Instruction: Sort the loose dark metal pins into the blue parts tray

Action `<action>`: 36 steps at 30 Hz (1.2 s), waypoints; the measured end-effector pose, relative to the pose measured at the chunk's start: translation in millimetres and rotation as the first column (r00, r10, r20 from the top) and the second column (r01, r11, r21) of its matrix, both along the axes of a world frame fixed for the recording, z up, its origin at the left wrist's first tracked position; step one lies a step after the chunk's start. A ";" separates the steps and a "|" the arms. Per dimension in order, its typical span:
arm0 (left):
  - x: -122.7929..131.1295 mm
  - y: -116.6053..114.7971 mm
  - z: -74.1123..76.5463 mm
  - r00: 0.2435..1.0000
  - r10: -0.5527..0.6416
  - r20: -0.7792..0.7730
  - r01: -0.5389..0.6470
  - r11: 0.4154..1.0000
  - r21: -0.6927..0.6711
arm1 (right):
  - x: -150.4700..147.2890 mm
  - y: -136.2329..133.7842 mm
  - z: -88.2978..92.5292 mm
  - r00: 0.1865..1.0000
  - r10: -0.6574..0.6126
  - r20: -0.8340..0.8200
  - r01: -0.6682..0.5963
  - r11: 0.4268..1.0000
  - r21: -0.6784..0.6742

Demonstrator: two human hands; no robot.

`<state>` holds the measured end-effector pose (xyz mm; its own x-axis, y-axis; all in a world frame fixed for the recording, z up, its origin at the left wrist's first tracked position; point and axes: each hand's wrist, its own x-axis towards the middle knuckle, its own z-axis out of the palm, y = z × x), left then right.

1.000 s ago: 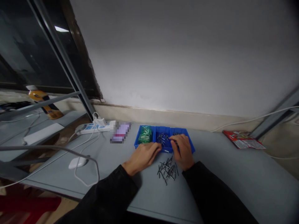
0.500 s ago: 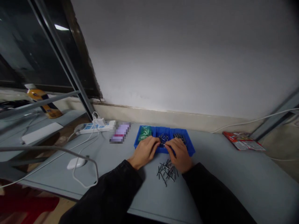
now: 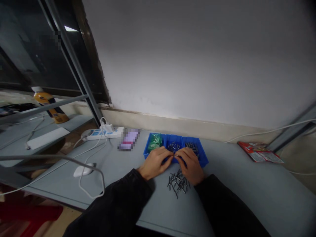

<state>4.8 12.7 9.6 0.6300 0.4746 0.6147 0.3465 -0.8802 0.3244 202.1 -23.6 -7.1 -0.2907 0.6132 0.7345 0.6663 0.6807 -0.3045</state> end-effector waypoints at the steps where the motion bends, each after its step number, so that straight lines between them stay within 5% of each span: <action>1: 0.1 -0.1 0.2 1.000 0.002 0.002 -0.002 1.000 0.006 | 0.0 0.0 0.0 1.000 0.000 0.005 0.000 1.000 -0.008; 31: 0.9 1.0 -1.3 0.999 0.043 -0.033 -0.042 0.998 0.039 | -2.1 0.6 -0.2 0.999 -0.042 0.032 0.043 0.999 -0.010; 36: -0.5 0.1 -0.5 0.999 0.044 -0.018 -0.044 0.999 0.011 | 3.3 2.4 0.9 0.992 -0.109 0.061 0.105 0.992 0.073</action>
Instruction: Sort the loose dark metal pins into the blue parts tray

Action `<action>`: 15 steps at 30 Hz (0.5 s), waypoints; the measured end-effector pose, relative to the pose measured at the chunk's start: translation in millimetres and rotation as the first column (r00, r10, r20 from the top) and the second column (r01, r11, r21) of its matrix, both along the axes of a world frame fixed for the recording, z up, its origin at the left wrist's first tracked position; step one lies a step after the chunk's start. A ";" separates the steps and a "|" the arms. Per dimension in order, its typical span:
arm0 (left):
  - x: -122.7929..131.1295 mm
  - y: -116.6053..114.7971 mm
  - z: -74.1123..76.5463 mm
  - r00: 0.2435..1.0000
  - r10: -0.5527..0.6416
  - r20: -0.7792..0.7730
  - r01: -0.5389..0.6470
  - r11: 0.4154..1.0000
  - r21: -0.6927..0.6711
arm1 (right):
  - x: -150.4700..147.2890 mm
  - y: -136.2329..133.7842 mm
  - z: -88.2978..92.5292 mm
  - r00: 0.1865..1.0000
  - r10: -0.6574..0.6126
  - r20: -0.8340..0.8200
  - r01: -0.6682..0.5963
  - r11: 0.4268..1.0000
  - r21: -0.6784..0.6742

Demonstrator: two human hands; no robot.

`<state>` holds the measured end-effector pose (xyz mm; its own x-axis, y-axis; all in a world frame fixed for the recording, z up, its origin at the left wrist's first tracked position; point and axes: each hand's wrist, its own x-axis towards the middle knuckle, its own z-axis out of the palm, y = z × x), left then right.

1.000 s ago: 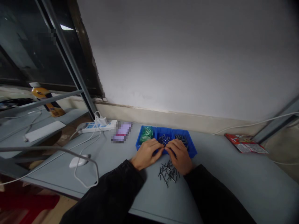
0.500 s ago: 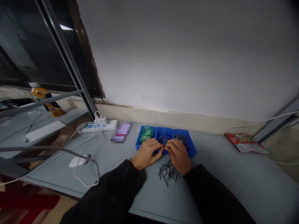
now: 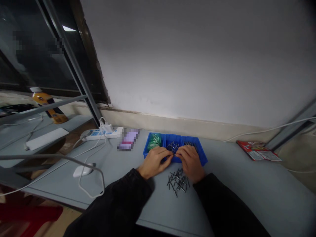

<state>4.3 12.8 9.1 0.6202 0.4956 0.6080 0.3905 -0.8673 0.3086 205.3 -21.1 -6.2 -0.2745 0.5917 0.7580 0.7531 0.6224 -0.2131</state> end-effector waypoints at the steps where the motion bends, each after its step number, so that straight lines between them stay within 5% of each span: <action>1: -0.9 -0.4 0.8 1.000 -0.010 0.011 0.010 1.000 -0.024 | 1.6 -0.3 1.1 1.000 -0.014 -0.008 0.014 0.999 0.037; 6: -6.4 -3.0 7.0 0.995 -0.087 -0.044 0.078 0.982 -0.173 | 6.4 -2.0 8.1 0.966 -0.073 -0.248 0.141 0.953 0.270; 10: -6.6 -6.9 10.6 0.947 -0.235 -0.221 0.165 0.942 -0.294 | 6.1 2.3 8.1 0.948 -0.256 -0.191 0.286 0.946 0.153; 15: -3.4 -11.5 4.6 0.916 -0.279 -0.287 0.161 0.914 -0.372 | 9.5 7.9 2.2 0.961 -0.252 -0.112 0.259 0.965 0.051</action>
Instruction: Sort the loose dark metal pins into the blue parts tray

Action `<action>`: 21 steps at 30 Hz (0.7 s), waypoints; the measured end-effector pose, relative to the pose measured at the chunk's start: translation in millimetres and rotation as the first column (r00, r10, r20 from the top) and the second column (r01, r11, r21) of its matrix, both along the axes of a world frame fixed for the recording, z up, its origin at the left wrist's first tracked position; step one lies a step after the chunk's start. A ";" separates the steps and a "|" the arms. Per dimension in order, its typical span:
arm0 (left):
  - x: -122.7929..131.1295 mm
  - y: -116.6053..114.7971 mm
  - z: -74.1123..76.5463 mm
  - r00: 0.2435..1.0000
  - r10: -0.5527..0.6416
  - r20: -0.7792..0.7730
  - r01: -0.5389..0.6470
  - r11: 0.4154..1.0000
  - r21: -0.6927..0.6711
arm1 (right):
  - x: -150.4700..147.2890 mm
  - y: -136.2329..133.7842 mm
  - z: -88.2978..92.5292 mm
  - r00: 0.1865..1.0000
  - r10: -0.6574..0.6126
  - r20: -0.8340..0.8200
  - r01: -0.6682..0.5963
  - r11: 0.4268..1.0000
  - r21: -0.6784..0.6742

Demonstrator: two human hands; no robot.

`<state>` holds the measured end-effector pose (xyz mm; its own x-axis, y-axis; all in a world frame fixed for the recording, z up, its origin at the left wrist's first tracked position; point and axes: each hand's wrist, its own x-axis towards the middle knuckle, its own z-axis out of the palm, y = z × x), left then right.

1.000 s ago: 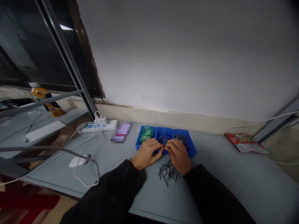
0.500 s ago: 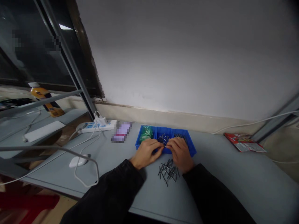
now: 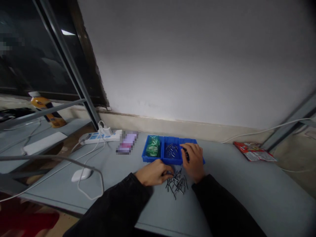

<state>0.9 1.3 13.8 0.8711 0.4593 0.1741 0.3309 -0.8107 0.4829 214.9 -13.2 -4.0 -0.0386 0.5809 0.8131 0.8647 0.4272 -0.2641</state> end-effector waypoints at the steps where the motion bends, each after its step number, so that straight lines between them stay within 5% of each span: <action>1: 0.4 -0.2 -1.8 1.000 -0.004 -0.012 0.004 1.000 -0.004 | 0.9 0.3 -1.0 1.000 0.002 -0.010 -0.002 1.000 -0.005; 14: 2.4 2.7 -8.2 1.000 0.024 -0.005 -0.025 0.999 -0.049 | -5.2 -4.0 -1.2 0.996 0.091 -0.019 -0.092 0.994 -0.065; 21: 4.4 -0.5 0.5 0.993 0.115 -0.042 -0.117 0.990 -0.072 | -7.2 -8.7 7.2 0.994 0.091 -0.053 -0.095 0.993 -0.074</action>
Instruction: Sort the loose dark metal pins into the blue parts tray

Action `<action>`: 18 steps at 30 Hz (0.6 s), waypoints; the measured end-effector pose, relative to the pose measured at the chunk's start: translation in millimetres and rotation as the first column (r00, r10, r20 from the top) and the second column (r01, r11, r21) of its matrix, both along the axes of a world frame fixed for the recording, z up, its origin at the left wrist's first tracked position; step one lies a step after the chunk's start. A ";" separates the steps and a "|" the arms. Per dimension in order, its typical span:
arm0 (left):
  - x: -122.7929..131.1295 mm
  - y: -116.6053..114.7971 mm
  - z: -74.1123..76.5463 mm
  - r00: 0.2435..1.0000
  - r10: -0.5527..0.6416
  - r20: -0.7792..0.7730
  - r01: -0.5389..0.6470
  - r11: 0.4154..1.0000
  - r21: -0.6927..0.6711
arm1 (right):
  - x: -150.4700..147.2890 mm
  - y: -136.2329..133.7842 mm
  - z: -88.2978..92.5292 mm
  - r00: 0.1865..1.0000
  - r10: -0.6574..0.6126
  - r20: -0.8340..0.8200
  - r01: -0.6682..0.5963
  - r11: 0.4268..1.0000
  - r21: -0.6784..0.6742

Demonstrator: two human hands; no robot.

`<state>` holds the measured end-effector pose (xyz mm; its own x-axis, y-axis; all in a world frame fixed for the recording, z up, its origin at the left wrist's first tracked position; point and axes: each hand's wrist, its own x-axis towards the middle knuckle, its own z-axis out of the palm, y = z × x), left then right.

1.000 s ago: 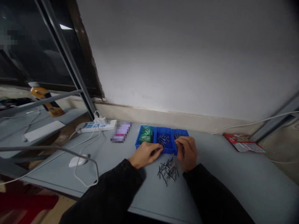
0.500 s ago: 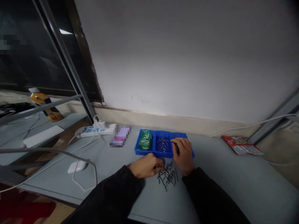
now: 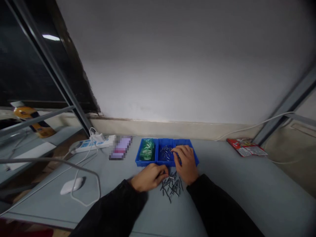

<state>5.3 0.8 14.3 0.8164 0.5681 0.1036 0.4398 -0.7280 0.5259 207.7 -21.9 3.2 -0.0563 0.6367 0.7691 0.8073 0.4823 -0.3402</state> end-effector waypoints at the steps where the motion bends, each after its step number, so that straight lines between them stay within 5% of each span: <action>1: 0.1 -0.1 1.2 1.000 0.003 0.012 -0.003 1.000 -0.002 | -0.2 -0.6 0.8 1.000 0.005 -0.006 -0.005 1.000 0.006; 18: 3.9 -4.0 -6.3 0.966 0.022 0.256 -0.008 0.998 -0.054 | -1.9 -6.8 4.9 0.961 0.245 0.130 -0.254 0.966 0.050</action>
<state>9.2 -3.2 8.0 0.7578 0.5901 0.2785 0.2955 -0.6909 0.6598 205.8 -28.6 8.1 -0.3028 0.5388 0.7861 0.6918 0.6917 -0.2075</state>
